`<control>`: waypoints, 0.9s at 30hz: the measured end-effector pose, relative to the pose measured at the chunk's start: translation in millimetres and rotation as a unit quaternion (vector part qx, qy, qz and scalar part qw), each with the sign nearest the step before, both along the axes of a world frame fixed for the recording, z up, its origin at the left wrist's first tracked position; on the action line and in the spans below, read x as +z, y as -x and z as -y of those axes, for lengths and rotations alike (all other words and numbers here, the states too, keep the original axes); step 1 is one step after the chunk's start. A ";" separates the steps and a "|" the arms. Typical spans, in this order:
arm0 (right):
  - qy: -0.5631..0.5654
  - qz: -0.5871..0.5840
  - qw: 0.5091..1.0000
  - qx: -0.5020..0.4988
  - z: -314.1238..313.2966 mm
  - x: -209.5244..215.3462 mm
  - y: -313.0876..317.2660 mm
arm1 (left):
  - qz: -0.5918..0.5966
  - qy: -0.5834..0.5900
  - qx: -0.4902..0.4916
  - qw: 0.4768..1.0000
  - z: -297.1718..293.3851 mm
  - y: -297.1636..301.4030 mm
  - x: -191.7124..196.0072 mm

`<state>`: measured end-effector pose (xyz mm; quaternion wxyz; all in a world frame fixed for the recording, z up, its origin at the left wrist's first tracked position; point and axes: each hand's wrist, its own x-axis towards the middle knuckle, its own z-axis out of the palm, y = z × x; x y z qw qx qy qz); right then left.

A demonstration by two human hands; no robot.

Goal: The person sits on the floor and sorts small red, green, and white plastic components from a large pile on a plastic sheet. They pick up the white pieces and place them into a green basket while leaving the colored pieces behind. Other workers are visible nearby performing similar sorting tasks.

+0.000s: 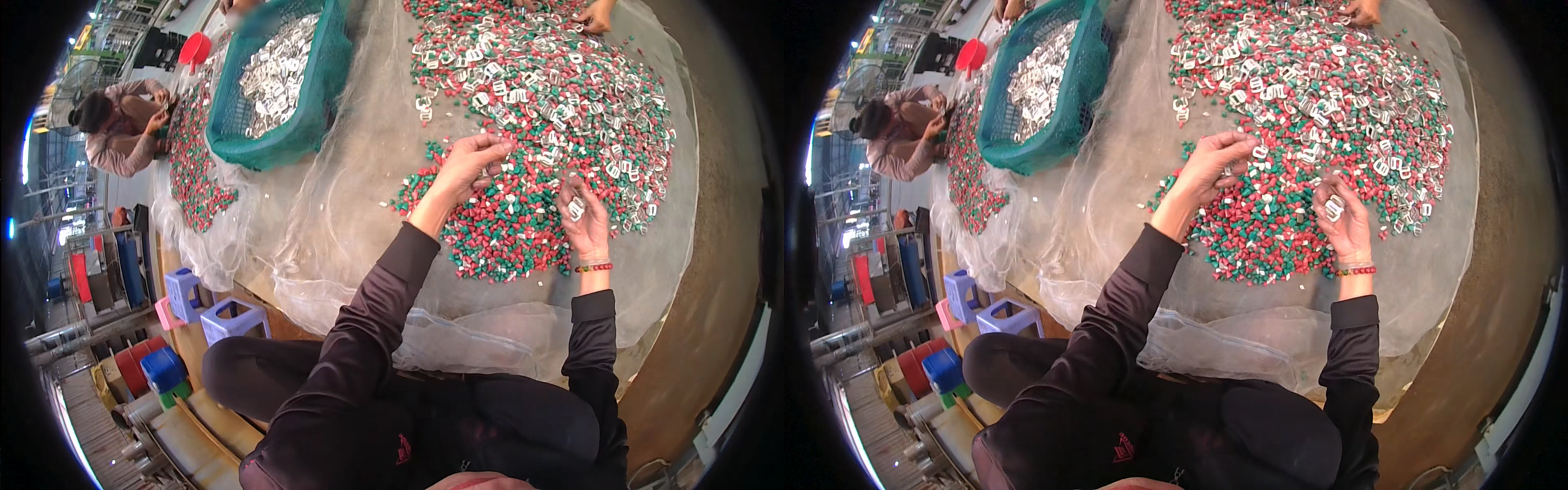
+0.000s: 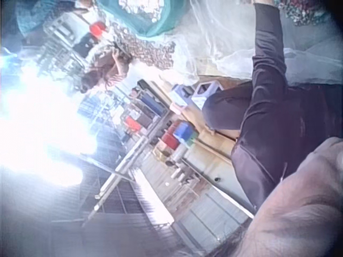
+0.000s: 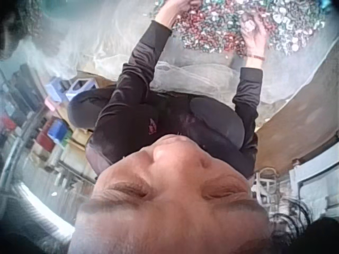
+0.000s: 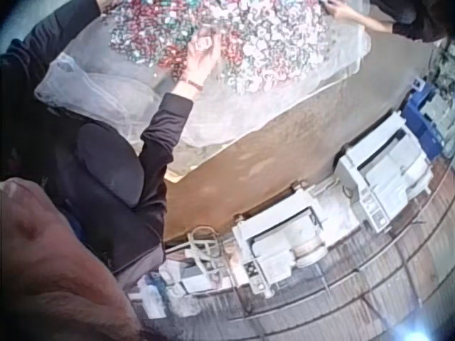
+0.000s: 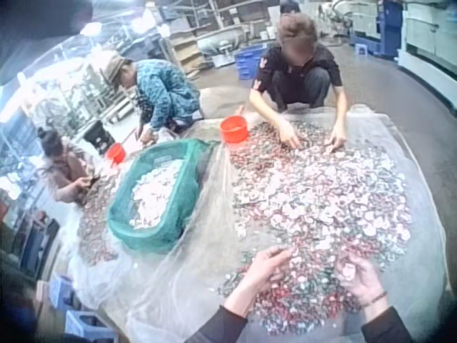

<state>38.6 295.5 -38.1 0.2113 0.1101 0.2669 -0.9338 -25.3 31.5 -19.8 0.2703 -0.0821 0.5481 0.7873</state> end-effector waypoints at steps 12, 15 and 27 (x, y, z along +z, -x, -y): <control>-0.875 -0.188 0.427 0.131 30.1 -47.9 72.8 | -0.247 0.318 -0.034 0.915 -24.3 5.3 -34.9; -0.865 -0.255 0.384 0.196 47.1 -50.6 55.7 | 0.053 -0.148 0.067 0.985 -4.3 -19.0 1.5; -0.313 0.004 0.950 0.022 45.7 -0.5 23.1 | 0.202 -0.423 0.176 0.866 25.2 -55.6 2.0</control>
